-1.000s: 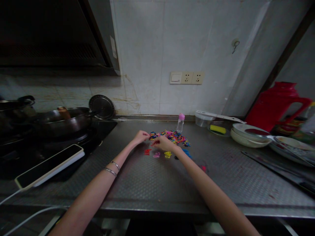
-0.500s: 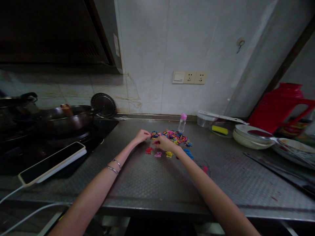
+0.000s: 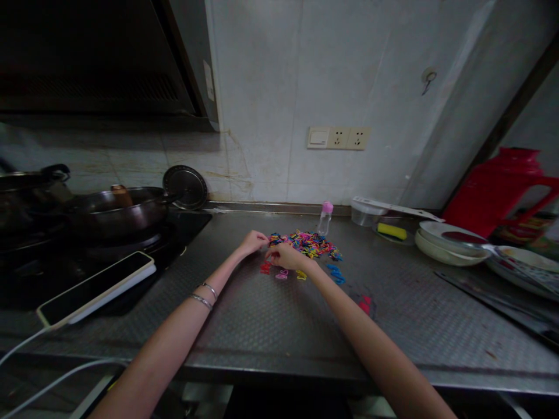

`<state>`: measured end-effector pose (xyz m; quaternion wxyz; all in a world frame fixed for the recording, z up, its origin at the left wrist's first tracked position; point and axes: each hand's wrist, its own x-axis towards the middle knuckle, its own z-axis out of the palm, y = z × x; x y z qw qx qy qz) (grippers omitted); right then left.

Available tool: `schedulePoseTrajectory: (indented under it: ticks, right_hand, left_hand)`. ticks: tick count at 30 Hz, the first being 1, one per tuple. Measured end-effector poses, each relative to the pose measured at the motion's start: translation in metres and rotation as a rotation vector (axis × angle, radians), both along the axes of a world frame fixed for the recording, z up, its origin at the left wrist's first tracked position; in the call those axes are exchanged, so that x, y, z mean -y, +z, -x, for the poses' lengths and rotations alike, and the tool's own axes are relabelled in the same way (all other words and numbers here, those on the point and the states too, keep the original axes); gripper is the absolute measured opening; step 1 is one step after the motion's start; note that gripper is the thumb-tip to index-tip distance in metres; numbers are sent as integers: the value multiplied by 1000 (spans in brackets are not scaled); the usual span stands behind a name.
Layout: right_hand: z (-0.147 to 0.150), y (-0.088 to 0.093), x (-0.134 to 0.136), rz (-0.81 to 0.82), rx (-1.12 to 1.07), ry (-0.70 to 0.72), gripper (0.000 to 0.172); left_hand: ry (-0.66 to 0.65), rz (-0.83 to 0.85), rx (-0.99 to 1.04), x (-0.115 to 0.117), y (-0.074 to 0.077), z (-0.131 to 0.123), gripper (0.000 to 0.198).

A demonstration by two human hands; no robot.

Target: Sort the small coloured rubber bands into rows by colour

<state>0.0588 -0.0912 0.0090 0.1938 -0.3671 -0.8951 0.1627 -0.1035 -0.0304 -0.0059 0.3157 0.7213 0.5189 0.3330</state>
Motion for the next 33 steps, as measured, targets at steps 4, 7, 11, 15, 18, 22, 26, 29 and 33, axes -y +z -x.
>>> schedulePoseTrajectory:
  ticks: [4, 7, 11, 15, 18, 22, 26, 29, 33]
  right_hand:
    - [-16, 2, 0, -41, -71, -28, 35]
    - [-40, 4, -2, -15, -102, -65, 35]
    - [-79, 2, -6, -78, -150, -147, 29]
    - [-109, -5, -5, -94, -126, -241, 26]
    - [-121, -12, -4, -79, -110, -308, 25]
    - [-124, -18, -4, -75, -136, -300, 25]
    - [-123, -19, -3, -64, -113, -275, 26]
    - [-122, -18, -1, -47, -116, -278, 26]
    - [-119, -15, 3, -55, -80, -301, 25]
  left_hand:
    - [-1, -7, -21, 1, -1, 0, 26]
    - [-16, -6, -43, 3, -2, -2, 25]
    - [-81, -29, -91, 7, -2, -10, 25]
    - [-190, -116, -203, 13, 1, -18, 27]
    - [-142, -155, -312, 17, 3, -20, 28]
    - [-92, -159, -390, 20, 4, -20, 26]
    - [-96, -166, -406, 21, 3, -21, 25]
    - [-98, -175, -393, 21, 5, -20, 23]
    - [-197, -143, -304, 24, 17, -20, 23]
